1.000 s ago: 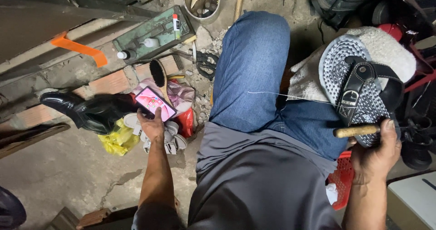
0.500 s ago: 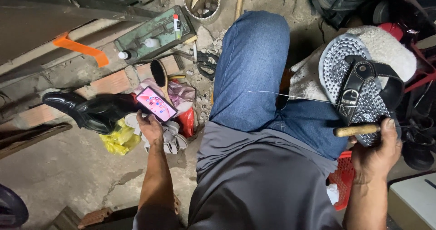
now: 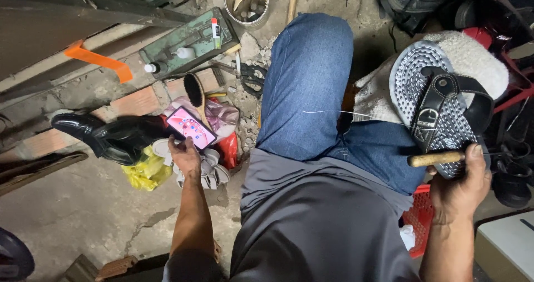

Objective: The person sits on the floor and uses a needle and thread to sew a black and white woven sandal. They occasionally pause to interact with a smartphone placed on the floor nearby.

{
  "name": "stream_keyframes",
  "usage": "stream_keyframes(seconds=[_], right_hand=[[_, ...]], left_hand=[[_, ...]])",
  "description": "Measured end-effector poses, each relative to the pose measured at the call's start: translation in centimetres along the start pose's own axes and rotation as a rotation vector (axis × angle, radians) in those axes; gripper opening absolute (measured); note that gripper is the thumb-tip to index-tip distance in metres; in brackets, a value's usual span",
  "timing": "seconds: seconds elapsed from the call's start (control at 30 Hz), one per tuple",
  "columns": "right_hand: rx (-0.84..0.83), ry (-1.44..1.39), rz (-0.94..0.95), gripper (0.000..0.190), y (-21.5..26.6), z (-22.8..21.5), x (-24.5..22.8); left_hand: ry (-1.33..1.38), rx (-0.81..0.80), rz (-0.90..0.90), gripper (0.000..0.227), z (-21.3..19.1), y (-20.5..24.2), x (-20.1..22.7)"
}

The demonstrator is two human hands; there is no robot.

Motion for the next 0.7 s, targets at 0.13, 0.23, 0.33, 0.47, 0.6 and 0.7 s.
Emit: stream_keyframes(seconds=[0.13, 0.23, 0.33, 0.47, 0.6, 0.7], right_hand=[[-0.012, -0.012, -0.01, 0.033, 0.1, 0.1, 0.0], [-0.018, -0.019, -0.003, 0.034, 0.1, 0.2, 0.0], [0.017, -0.031, 0.004, 0.037, 0.1, 0.1, 0.0], [-0.002, -0.019, 0.009, 0.036, 0.2, 0.4, -0.2], [-0.006, -0.01, 0.021, 0.036, 0.4, 0.7, -0.4], [-0.012, -0.014, 0.01, 0.036, 0.2, 0.6, -0.3]], left_hand=[[-0.052, 0.017, -0.03, 0.063, 0.0, 0.0, 0.5], [-0.073, 0.02, 0.006, 0.062, 0.0, -0.1, 0.5], [-0.073, 0.029, -0.032, 0.059, -0.1, -0.1, 0.3], [-0.103, 0.024, 0.112, 0.061, -0.8, 0.8, 2.0], [-0.138, 0.021, 0.087, 0.059, -1.5, 1.6, 3.1], [-0.12, 0.027, 0.03, 0.059, -1.6, 1.7, 3.3]])
Point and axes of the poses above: each hand's wrist, its own y-axis away from the middle knuckle, its own z-axis out of the palm, x = y × z, the point moved 2 cm from there along -y, towards the middle knuckle, and after that the axes turned 13 degrees about -y, right-handed, at the moved point
